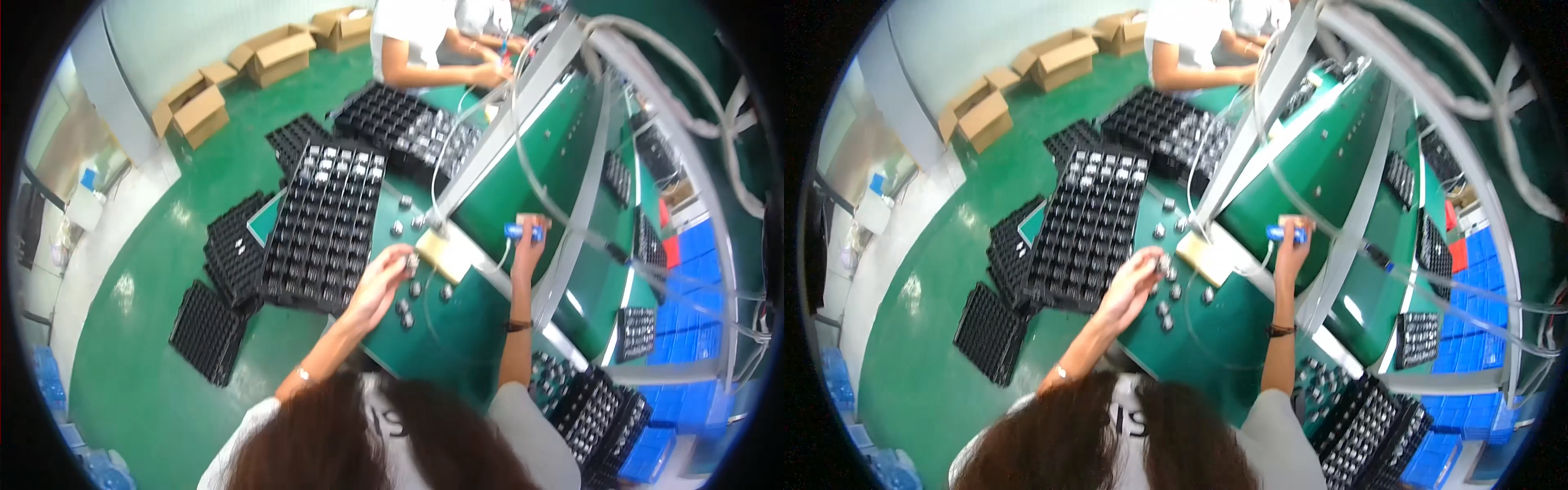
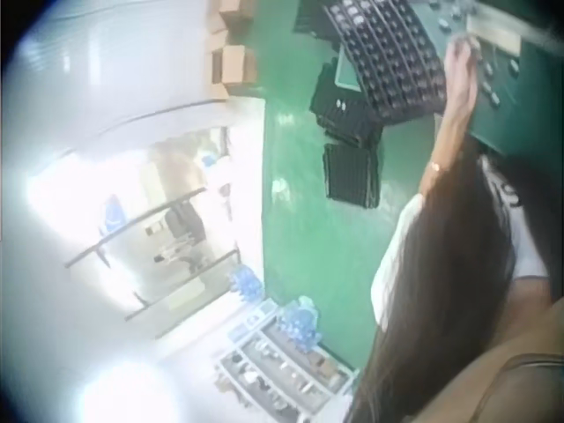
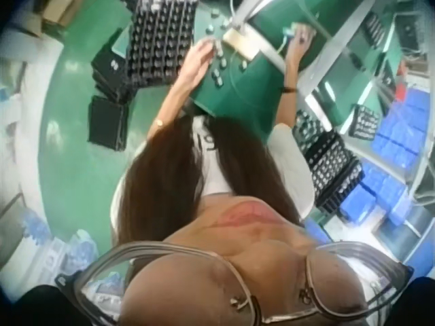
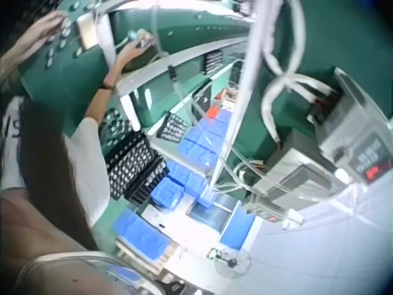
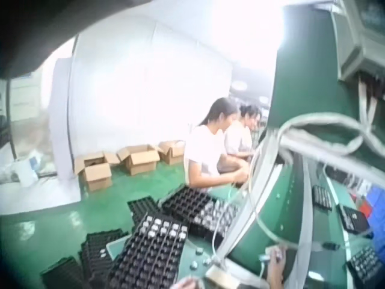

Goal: Assembling small electronic components by inserting pieces into blue and white housings and organizing them on trays.

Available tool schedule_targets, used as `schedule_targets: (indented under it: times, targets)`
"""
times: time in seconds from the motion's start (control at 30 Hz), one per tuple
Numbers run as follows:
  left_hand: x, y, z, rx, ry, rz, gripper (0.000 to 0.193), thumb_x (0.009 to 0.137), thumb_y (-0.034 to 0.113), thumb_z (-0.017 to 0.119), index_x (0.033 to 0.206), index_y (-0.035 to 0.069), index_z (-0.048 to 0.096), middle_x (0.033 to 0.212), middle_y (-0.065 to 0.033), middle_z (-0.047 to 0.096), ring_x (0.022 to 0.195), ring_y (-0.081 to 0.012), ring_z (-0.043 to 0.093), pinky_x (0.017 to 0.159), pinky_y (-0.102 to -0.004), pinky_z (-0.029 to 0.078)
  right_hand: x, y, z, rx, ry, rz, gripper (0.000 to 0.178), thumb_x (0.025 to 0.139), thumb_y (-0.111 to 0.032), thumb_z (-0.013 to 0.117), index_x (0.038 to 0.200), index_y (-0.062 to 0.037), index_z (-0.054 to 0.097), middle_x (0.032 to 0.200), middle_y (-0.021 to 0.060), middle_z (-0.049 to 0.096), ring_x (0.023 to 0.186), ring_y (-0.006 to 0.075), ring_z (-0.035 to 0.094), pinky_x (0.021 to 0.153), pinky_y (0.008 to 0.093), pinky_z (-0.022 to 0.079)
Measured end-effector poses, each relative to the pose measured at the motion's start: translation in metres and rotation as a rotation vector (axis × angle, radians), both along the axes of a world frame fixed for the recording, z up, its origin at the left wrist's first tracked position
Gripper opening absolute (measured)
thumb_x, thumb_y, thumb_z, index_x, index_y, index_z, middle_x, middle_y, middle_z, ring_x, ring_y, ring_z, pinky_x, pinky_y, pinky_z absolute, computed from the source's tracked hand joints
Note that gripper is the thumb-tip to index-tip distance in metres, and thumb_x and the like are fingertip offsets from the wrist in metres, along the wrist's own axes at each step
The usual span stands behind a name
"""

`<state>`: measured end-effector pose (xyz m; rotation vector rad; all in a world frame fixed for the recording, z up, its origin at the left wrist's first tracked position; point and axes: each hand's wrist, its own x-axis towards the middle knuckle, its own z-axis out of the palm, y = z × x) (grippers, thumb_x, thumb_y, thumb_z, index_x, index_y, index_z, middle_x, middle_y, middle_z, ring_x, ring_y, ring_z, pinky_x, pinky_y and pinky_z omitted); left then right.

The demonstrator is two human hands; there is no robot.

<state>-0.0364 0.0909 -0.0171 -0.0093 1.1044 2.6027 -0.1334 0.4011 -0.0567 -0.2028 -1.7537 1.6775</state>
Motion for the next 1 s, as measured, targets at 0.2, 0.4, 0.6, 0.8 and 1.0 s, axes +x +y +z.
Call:
schedule_targets:
  times: [0.2, 0.4, 0.6, 0.8, 1.0]
  targets:
    - [0.0, 0.007, 0.018, -0.097, 0.011, 0.014, 0.028, 0.092, 0.013, 0.054, 0.118, 0.002, 0.054, 0.107, -0.0013, 0.055, 0.094, -0.008, 0.054, 0.086, -0.0226, 0.042, 0.077, -0.124, 0.055, -0.429, -0.147, 0.5, 0.02, 0.09, -0.012, 0.054, 0.107, -0.0027, 0.053, 0.099, 0.0033, 0.058, 0.086, 0.0098, 0.057, 0.072, 0.0229, 0.046]
    - [0.014, 0.011, 0.025, -0.174, 0.086, 0.037, 0.029, 0.091, 0.013, 0.056, 0.118, 0.001, 0.055, 0.108, -0.003, 0.057, 0.096, -0.0076, 0.053, 0.088, -0.0243, 0.042, 0.101, -0.149, 0.06, -0.156, -0.109, 0.596, 0.02, 0.088, -0.01, 0.053, 0.106, -0.0024, 0.05, 0.098, 0.0043, 0.054, 0.086, 0.0089, 0.053, 0.075, 0.0214, 0.044]
    - [0.024, 0.012, 0.024, -0.232, 0.101, 0.027, 0.03, 0.089, 0.011, 0.06, 0.117, 0.001, 0.057, 0.108, -0.0025, 0.058, 0.096, -0.0066, 0.053, 0.088, -0.0238, 0.042, 0.111, -0.148, 0.052, -0.257, -0.085, 0.584, 0.021, 0.089, -0.012, 0.054, 0.106, -0.0026, 0.05, 0.097, 0.0038, 0.054, 0.086, 0.0089, 0.054, 0.074, 0.0217, 0.044]
    - [0.024, 0.016, 0.023, -0.223, 0.093, -0.023, 0.035, 0.086, 0.012, 0.063, 0.12, 0.002, 0.056, 0.107, -0.0009, 0.059, 0.093, -0.0056, 0.053, 0.086, -0.0224, 0.042, 0.115, -0.145, 0.049, -0.252, -0.083, 0.6, 0.023, 0.087, -0.011, 0.056, 0.108, -0.001, 0.051, 0.096, 0.0037, 0.056, 0.084, 0.009, 0.054, 0.073, 0.0223, 0.045]
    - [0.018, 0.014, 0.011, -0.249, 0.071, -0.036, 0.051, 0.085, 0.01, 0.064, 0.132, 0.002, 0.044, 0.114, -0.0054, 0.058, 0.101, -0.0104, 0.055, 0.091, -0.0246, 0.042, 0.108, -0.138, 0.053, -0.154, -0.111, 0.662, 0.02, 0.086, -0.008, 0.058, 0.104, 0.0007, 0.055, 0.093, 0.0046, 0.06, 0.083, 0.0102, 0.056, 0.075, 0.0236, 0.045]
